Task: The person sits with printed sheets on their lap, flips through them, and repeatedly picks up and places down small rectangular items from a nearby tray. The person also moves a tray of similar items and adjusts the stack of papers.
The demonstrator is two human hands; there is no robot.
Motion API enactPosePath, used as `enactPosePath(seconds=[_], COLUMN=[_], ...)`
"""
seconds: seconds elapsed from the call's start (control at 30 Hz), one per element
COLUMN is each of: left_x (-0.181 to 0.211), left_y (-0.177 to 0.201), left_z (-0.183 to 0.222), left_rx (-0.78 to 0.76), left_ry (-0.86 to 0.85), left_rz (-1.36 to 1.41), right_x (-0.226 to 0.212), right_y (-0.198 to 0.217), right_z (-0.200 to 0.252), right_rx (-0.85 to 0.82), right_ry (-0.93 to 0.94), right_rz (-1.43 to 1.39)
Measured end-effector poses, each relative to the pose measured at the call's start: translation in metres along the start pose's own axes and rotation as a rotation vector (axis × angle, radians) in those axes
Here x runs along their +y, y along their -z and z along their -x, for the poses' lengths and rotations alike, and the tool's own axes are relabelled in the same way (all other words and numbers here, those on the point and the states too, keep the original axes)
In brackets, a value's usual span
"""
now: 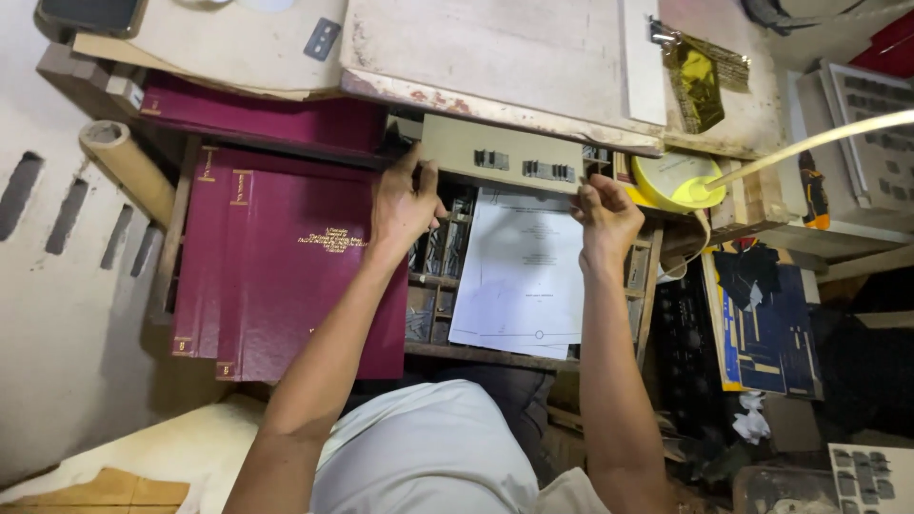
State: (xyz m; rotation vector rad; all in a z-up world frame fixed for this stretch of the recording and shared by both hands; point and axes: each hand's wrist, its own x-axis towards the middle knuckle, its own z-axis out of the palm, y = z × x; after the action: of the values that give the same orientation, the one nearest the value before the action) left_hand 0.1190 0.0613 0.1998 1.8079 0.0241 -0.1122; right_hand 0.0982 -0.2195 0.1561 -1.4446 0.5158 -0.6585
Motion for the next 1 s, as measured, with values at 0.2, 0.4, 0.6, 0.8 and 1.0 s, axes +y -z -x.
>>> enactPosePath(seconds=[0.2, 0.4, 0.6, 0.8, 1.0], left_x=[-0.001, -0.017, -0.034, -0.062, -0.069], left_y=[0.005, -0.001, -0.026, -0.049, -0.06], left_z=[0.034, 0.063, 0.081, 0.045, 0.048], left_rx=[-0.021, 0.013, 0.127, 0.048, -0.047], left_ry=[-0.02, 0.012, 0.081, 0.191, 0.161], left_rz=[0.065, 0.226, 0.71, 1.025, 1.003], right_x=[0.005, 0.01, 0.01, 0.003, -0.046], right_y=[0.019, 0.042, 0.056, 0.064, -0.034], right_z=[0.015, 0.038, 0.052, 0.05, 0.081], right_rx=[0.038, 0.017, -0.016, 0.018, -0.218], right_ry=[-0.016, -0.051, -0.058, 0.482, 0.734], right_rz=[-0.004, -0.007, -0.037, 0.597, 0.652])
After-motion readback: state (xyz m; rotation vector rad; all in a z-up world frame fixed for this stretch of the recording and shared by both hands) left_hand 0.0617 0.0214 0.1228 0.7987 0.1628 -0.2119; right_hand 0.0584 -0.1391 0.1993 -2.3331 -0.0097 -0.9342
